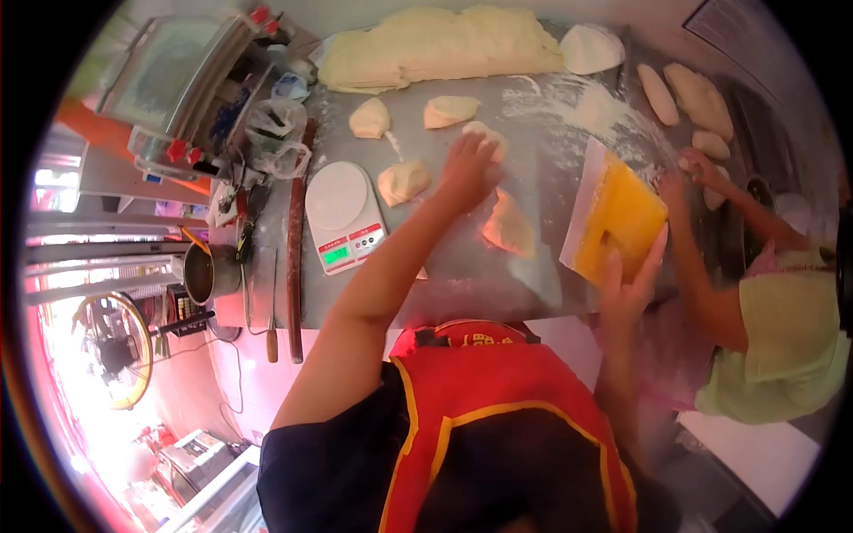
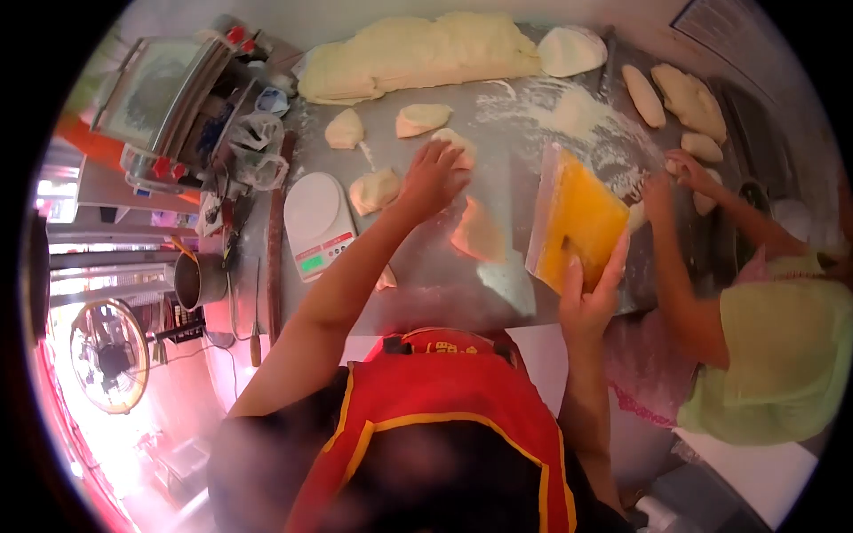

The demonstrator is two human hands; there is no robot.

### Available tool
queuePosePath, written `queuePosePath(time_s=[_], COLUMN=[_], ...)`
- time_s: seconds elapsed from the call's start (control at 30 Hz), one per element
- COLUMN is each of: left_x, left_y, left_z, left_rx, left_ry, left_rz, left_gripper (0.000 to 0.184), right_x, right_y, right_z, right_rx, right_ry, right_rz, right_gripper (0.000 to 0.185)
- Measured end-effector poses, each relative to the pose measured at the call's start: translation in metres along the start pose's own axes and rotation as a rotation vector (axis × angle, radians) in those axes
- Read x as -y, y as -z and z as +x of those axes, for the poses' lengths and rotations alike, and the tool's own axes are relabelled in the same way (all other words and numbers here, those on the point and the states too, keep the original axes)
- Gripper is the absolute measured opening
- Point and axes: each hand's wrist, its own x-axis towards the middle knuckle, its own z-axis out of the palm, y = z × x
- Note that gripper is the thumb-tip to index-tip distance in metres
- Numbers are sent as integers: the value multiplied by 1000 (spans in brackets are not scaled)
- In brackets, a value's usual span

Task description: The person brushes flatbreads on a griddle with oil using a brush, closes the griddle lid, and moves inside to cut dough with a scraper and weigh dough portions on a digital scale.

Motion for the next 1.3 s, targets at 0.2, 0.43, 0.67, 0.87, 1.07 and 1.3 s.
queuePosePath(time_s=[0.2,0.43,0.67,0.87,1.07,1.3], left_x=[-44,-53,-80,-83,-71,34], left_y=[-4,-23,3,-33,-25,86], left_z=[-47,-23,-107,-104,-70,-103], left_rx=[548,610,408,414,554,61], left_ry=[500,670,-346,-268,182,324], left_rz=[-453,-638,18,180,-244,-131], left_gripper=[61,51,61,60,46,39], right_x=[-18,-21,-21,-24,-6,4], right_y=[-9,-17,-7,-15,-18,-41], right_z=[-7,-7,-11,-8,2,4], right_rx=[175,194,168,175,226,315], right_ry=[-105,-74,-126,-26,-75,-24], right_rz=[30,90,124,69,149,244], right_gripper=[65,65,64,64,64,64])
